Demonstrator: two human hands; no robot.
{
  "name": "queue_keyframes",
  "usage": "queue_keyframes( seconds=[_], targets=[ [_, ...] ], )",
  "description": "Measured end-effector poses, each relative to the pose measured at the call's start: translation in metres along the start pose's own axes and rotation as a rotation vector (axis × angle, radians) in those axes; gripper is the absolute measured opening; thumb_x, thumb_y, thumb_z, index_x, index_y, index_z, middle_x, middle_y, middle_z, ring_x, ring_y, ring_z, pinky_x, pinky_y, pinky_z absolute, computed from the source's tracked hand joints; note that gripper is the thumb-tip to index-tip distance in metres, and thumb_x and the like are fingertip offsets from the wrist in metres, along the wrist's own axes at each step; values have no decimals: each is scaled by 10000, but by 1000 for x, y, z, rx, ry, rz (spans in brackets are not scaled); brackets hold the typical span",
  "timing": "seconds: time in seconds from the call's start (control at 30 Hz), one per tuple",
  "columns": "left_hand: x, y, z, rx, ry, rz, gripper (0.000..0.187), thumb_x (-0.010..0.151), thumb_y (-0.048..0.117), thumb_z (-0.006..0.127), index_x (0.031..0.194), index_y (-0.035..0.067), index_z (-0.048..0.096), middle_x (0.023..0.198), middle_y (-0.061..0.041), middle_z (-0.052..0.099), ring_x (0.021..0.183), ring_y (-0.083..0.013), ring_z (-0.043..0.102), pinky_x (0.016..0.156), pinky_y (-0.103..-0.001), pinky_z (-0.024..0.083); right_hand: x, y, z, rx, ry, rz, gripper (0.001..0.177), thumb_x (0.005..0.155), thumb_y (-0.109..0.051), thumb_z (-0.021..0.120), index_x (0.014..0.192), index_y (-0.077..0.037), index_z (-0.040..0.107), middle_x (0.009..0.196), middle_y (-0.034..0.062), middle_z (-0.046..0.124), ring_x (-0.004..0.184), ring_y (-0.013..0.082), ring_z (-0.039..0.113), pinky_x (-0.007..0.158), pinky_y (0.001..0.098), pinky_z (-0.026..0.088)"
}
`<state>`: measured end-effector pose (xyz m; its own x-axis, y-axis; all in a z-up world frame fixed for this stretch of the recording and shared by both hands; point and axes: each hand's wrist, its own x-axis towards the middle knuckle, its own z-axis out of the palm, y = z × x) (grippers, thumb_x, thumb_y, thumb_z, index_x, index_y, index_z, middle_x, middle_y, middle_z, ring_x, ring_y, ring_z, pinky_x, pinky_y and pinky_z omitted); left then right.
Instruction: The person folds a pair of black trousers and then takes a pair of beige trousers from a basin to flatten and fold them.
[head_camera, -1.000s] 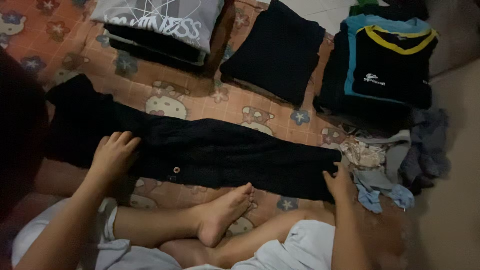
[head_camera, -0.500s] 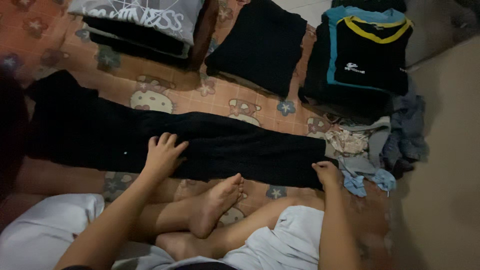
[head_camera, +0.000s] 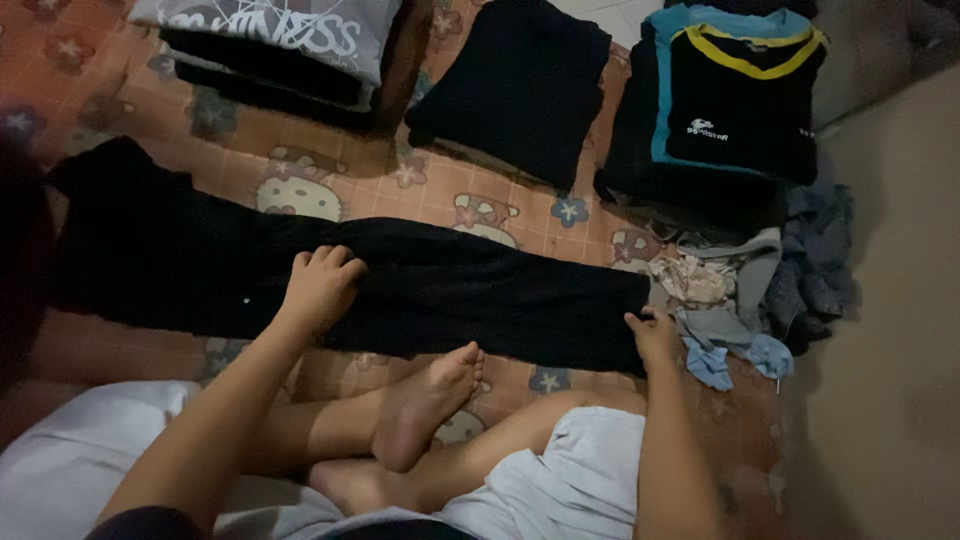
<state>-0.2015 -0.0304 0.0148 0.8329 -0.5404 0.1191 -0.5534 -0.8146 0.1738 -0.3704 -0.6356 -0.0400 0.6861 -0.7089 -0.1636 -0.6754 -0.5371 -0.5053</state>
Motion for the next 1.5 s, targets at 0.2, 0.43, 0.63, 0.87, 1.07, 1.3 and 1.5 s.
queue_keyframes(
  seconds=[0.2, 0.43, 0.63, 0.87, 1.07, 1.3, 1.5],
  targets=[
    [-11, -3, -25, -91, -26, 70, 343, 823, 195, 696, 1160, 152, 655, 1095, -37, 666, 1049, -272, 630, 877, -432, 476, 2, -1, -5, 430, 190, -103, 203, 987, -210, 695, 1056, -23, 655, 896, 82, 613, 828, 186, 558, 780, 348, 472],
    [-15, -3, -25, -43, -28, 46, 330, 885, 143, 640, 1215, 157, 630, 1059, -13, 688, 992, -250, 654, 850, -428, 478, -21, -7, -29, 1123, 130, -86, 232, 999, -60, 671, 1199, -117, 570, 1084, 3, 578, 863, 123, 511, 695, 299, 375],
    [-11, 3, -42, -70, 121, 22, 413, 834, 126, 635, 1247, 154, 641, 1029, -44, 672, 969, -269, 646, 829, -450, 463, -23, -9, -52, 1382, -141, -180, 175, 992, -45, 637, 1165, -71, 627, 1161, 38, 650, 1085, 153, 631, 997, 287, 515],
    [7, -6, -69, -85, 118, 72, 426, 807, 360, 764, 1157, 137, 668, 984, -93, 650, 917, -311, 638, 770, -456, 478, -47, -53, -96, 367, -142, -255, 243, 923, -115, 751, 1162, -71, 736, 1111, 99, 707, 1029, 252, 659, 922, 361, 506],
    [22, -24, -66, -58, 311, 79, 234, 813, 194, 756, 1045, 171, 724, 949, -48, 644, 861, -277, 651, 690, -404, 540, -43, -94, -114, -11, 241, -520, 168, 1039, -173, 702, 1132, -35, 721, 1208, 161, 664, 1076, 320, 641, 904, 400, 511],
    [-3, -40, -55, 103, 434, 298, 241, 815, 138, 705, 1055, 162, 705, 946, -55, 620, 848, -256, 634, 676, -381, 543, -29, -47, -103, 53, 310, -311, 274, 1085, -283, 669, 1214, -41, 671, 1166, 183, 697, 1060, 352, 668, 948, 460, 514],
    [-90, -19, -9, -70, 18, 200, 431, 683, 268, 730, 1091, 130, 699, 1019, -112, 625, 996, -311, 587, 812, -435, 504, -62, 7, -49, 218, -401, -13, 327, 943, -309, 680, 1141, -60, 755, 1002, 105, 721, 870, 235, 651, 728, 402, 549]
  ],
)
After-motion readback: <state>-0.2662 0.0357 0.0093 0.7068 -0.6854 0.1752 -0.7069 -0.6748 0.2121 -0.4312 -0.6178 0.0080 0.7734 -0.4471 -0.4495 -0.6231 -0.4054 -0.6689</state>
